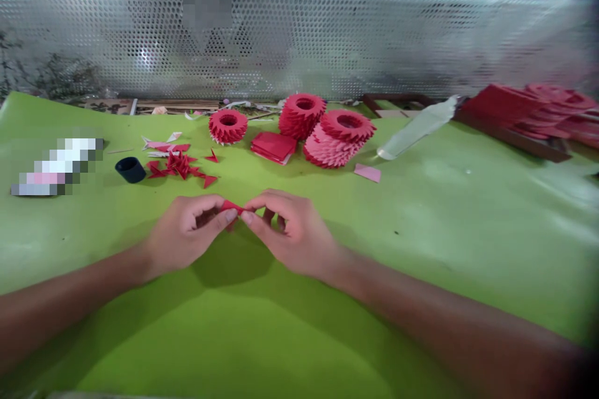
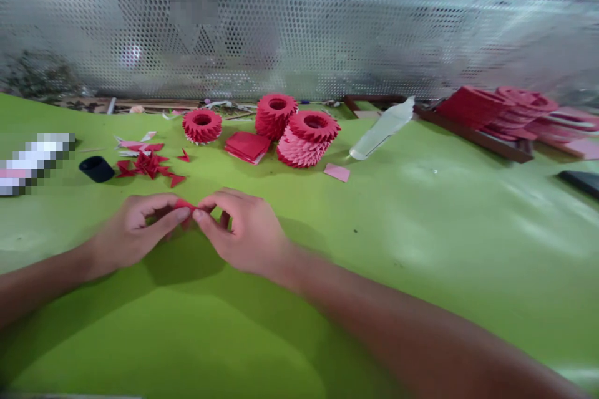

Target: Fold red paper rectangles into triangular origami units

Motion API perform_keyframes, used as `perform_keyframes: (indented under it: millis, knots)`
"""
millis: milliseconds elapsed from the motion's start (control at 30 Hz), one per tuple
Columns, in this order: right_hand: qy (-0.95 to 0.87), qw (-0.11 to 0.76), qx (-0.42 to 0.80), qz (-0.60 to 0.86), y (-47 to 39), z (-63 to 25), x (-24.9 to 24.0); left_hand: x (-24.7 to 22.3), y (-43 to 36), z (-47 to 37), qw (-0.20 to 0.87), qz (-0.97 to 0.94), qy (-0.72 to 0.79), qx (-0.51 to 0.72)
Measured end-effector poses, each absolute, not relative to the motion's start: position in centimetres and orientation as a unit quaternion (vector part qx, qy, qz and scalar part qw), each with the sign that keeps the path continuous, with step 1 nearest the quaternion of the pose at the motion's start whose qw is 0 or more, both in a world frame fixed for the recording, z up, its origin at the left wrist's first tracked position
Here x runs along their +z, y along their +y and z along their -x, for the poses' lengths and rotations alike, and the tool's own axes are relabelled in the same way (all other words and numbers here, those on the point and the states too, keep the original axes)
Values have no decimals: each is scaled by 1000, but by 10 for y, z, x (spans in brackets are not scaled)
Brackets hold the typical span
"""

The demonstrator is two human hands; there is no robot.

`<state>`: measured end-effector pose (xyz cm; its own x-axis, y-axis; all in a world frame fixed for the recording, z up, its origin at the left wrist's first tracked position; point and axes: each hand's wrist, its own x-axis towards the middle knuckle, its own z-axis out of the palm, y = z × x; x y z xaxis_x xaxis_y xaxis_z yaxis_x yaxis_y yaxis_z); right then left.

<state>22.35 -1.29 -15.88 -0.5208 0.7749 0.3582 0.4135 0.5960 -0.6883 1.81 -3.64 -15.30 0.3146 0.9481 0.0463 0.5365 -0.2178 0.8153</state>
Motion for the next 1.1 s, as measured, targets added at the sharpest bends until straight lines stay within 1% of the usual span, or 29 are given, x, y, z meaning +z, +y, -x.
perform_keyframes:
  millis: [200, 400, 633, 733, 867, 1000, 1100]
  knots:
    - [-829, 336, 273, 355, -14, -222, -158, -154, -35, -16, 366, -735, 510, 256]
    - [-821, 343, 290, 354, -14, -224, -153, -155, -35, -15, 377, -726, 500, 284]
    - [-819, 333, 286, 369, -13, -225, -157, -152, -39, -15, 330, -740, 511, 287]
    - [-815, 316, 296, 384, -11, -225, -161, -154, -37, -14, 322, -752, 505, 276]
    - [-816, 285, 335, 375, -10, -223, -163, -155, -35, -14, 325, -769, 481, 266]
    - [-790, 306, 394, 355, -11, -222, -158, -154, -36, -15, 335, -768, 476, 268]
    - [-753, 303, 451, 371, -11, -223, -156, -155, -39, -13, 329, -746, 488, 312]
